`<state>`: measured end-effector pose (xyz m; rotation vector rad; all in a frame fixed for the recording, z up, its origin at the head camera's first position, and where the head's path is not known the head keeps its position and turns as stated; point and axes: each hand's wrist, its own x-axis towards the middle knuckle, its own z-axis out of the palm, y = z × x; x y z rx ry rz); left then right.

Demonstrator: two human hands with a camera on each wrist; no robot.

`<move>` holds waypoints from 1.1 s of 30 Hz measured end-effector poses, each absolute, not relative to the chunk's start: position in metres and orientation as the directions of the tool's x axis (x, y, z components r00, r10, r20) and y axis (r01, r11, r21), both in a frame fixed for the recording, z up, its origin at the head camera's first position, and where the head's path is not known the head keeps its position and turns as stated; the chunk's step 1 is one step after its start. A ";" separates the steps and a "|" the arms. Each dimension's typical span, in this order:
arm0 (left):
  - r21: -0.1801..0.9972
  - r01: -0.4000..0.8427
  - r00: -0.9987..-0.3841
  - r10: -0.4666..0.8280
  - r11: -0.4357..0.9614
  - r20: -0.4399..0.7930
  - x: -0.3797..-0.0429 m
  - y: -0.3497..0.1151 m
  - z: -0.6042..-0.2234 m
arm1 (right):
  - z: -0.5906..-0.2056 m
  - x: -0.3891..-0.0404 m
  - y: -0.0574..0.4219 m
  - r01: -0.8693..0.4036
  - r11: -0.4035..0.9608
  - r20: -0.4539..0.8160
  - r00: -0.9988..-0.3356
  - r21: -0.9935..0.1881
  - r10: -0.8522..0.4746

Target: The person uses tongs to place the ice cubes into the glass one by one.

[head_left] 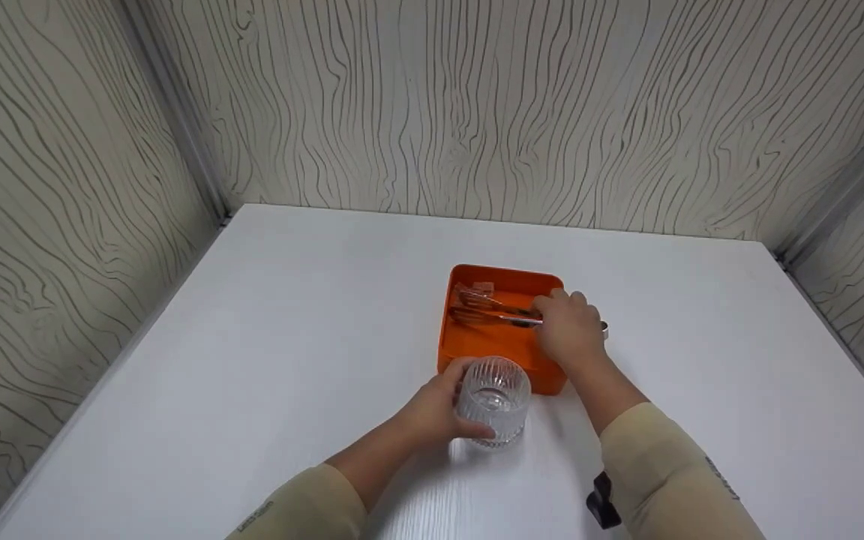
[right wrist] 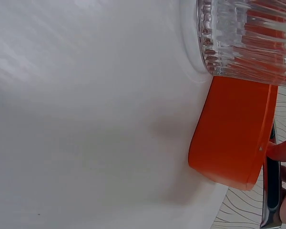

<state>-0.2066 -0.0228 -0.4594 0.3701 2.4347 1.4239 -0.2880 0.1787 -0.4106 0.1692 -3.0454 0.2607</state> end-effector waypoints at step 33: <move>0.878 0.034 -0.926 0.346 0.478 -0.152 -0.206 -0.023 -0.460 | -0.410 -0.286 0.180 -0.105 0.971 0.123 -0.989 -0.217 -0.079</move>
